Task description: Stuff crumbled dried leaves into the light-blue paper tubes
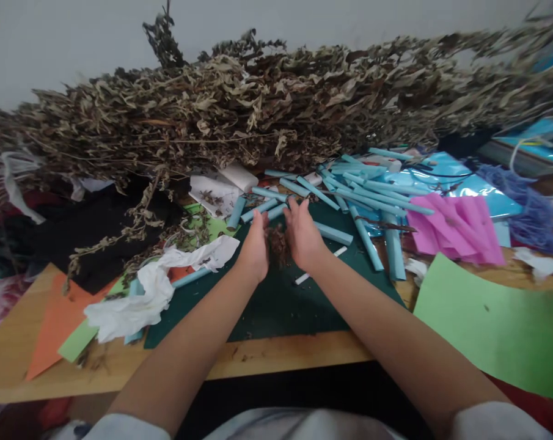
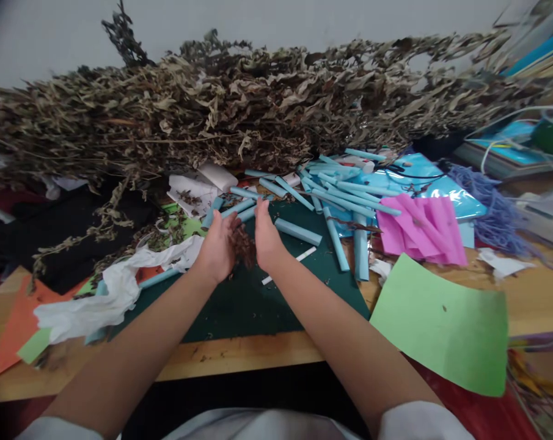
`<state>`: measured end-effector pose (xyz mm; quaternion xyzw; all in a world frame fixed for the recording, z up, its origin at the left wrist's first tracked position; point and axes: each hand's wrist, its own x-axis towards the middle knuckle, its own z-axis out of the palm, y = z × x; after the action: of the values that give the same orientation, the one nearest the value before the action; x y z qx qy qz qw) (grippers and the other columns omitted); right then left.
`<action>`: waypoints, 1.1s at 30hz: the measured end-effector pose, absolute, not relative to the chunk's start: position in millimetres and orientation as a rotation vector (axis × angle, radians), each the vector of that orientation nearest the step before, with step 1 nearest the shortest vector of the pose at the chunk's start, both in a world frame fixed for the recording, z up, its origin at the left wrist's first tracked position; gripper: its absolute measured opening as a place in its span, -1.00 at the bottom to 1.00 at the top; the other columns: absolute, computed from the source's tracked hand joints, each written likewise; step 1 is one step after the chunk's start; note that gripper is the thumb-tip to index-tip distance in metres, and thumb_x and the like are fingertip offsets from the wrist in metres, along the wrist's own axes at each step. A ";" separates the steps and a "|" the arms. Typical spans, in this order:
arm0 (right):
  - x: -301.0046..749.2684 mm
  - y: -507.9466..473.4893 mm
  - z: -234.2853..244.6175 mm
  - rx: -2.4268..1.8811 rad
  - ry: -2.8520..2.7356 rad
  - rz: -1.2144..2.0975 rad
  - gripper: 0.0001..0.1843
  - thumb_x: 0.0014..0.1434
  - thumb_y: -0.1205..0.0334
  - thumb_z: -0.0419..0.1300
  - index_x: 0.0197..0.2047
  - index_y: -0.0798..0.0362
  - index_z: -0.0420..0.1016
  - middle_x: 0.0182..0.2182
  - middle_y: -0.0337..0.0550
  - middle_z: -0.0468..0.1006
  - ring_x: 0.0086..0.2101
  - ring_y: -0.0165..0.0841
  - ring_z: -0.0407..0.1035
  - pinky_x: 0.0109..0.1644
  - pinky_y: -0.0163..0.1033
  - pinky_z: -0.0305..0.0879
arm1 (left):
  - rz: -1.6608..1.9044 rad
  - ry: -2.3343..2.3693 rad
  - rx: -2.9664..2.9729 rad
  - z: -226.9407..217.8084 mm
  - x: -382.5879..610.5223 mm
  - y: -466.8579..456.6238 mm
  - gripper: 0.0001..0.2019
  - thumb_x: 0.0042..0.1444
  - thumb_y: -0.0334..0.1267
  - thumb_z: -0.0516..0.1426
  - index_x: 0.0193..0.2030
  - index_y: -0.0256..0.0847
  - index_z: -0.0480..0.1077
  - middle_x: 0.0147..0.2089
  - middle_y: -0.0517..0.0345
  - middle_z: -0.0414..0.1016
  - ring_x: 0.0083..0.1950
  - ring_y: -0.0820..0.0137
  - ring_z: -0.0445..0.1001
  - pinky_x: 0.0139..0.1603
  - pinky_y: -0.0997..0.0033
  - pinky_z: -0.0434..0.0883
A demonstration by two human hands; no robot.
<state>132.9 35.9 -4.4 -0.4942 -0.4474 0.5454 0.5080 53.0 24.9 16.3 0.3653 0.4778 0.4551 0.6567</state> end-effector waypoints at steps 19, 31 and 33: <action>198.1 42.0 33.5 -1.741 -2.253 0.384 -0.55 -0.02 0.06 0.08 -0.05 0.05 0.30 -0.13 0.06 0.34 -0.14 -0.01 0.21 -0.15 0.01 0.13 | 0.251 1.347 2.582 7.7 5.2 22.5 -0.25 -0.18 0.07 0.10 0.14 -0.25 0.02 0.16 -0.16 0.06 0.10 0.04 0.14 0.03 0.08 0.19; 164.0 31.6 -1.9 -1.505 -2.540 0.462 -0.82 0.03 0.23 0.04 -0.24 0.02 0.30 -0.32 -0.18 0.42 -0.30 -0.32 0.31 -0.35 -0.32 0.11 | 0.405 1.304 2.504 -6.2 4.3 27.5 -0.78 -0.04 -0.47 -0.03 -0.23 -0.23 0.29 -0.22 0.05 0.34 -0.14 0.33 0.30 -0.10 0.34 0.29; 163.6 32.0 -2.5 -1.505 -2.554 0.471 -0.83 0.01 0.27 0.04 -0.26 0.04 0.31 -0.32 -0.15 0.41 -0.32 -0.32 0.31 -0.36 -0.32 0.11 | 0.410 1.289 2.480 -5.7 2.0 26.0 -0.76 -0.05 -0.43 0.00 -0.19 -0.23 0.27 -0.20 0.05 0.32 -0.13 0.32 0.29 -0.10 0.33 0.29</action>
<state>163.6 32.0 -2.5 -0.5003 -0.8487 0.1566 0.0698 2.0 26.0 -5.7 0.8669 0.4507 0.1433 0.1575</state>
